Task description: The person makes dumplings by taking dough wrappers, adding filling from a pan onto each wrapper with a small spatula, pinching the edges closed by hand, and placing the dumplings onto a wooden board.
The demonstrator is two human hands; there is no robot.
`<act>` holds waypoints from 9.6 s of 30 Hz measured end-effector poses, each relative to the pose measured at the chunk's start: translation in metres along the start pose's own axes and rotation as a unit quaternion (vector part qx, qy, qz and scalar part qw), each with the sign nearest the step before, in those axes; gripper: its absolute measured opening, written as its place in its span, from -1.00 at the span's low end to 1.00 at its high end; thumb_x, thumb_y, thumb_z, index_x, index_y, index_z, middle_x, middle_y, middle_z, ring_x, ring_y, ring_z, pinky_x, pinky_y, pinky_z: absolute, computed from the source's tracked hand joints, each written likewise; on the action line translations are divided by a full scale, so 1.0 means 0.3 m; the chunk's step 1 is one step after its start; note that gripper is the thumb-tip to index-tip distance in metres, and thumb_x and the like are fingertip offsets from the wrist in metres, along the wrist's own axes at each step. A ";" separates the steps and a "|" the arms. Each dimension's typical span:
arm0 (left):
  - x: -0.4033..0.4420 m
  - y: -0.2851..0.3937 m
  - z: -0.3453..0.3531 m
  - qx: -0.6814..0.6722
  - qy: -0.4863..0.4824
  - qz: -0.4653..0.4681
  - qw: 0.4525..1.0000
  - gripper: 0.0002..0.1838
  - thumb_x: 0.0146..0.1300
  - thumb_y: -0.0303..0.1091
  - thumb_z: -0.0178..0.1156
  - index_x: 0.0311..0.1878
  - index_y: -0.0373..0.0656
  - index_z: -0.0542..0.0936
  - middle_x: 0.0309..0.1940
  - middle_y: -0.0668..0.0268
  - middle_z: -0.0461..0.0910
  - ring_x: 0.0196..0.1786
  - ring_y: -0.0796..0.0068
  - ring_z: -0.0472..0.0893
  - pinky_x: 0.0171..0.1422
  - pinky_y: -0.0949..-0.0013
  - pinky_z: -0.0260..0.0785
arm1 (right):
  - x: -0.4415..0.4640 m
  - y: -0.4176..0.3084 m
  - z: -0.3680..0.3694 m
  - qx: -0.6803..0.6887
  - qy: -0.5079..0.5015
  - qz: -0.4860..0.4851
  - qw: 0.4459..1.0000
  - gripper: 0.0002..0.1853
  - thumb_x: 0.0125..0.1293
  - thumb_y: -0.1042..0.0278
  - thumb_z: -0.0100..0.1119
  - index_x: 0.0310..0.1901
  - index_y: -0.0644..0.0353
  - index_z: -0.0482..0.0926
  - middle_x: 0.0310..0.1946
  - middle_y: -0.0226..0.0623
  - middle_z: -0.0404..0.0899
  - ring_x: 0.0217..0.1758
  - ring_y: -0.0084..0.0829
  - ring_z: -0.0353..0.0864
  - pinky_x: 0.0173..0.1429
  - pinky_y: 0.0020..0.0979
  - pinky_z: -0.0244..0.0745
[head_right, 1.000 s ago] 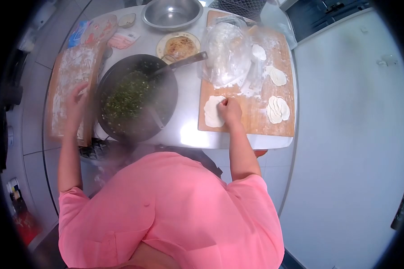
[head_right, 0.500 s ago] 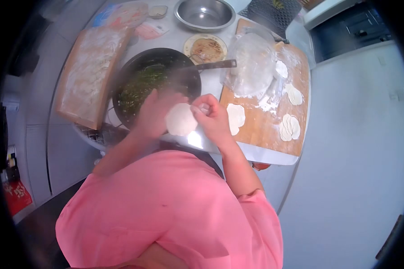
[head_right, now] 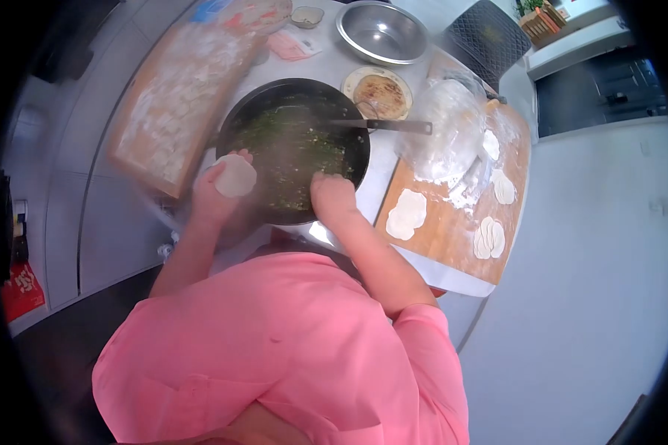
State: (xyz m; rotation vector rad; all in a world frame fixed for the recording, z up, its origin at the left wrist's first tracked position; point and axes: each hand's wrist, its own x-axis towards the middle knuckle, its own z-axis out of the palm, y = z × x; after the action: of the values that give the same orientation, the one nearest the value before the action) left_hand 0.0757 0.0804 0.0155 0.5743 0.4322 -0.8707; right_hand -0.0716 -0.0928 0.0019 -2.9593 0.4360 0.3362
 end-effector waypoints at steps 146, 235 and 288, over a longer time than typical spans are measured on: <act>-0.147 -0.173 0.182 0.481 -0.467 0.283 0.686 -0.51 0.42 -0.23 -0.37 0.05 -0.40 0.45 0.12 -0.11 0.39 0.24 0.12 0.33 0.36 0.20 0.06 | -0.124 -0.133 -0.198 0.517 0.221 -0.174 0.808 -0.62 0.35 0.25 -0.27 -0.37 0.36 0.49 -0.50 0.02 0.52 -0.40 0.05 0.49 -0.30 -0.14 0.36; 0.095 -0.080 0.325 0.697 -0.312 0.276 0.584 -0.73 0.24 -0.54 0.03 0.01 -0.18 0.50 0.08 0.30 0.46 0.06 0.56 0.46 0.03 0.53 0.32 | -0.423 0.569 0.205 0.111 0.427 0.221 0.870 -0.89 0.15 0.42 0.11 -0.28 0.16 0.57 -0.39 -0.24 0.52 -0.30 -0.27 0.53 -0.19 -0.37 0.43; 0.141 -1.017 0.378 0.837 -0.414 0.041 0.355 -0.59 0.32 -0.24 -0.13 0.13 -0.30 0.34 0.20 0.05 0.34 0.23 0.16 0.37 0.31 0.19 0.19 | -0.651 0.612 0.017 0.767 0.272 0.228 0.534 -0.80 0.25 0.41 0.12 -0.15 0.33 0.56 -0.29 -0.38 0.61 -0.24 -0.61 0.52 -0.11 -0.55 0.41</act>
State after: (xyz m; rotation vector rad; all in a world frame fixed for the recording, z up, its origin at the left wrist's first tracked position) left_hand -0.1328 -0.1717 -0.0102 1.8201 -1.7973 -1.1212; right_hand -0.3098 -0.2138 0.0257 -1.0398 0.8931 -0.6698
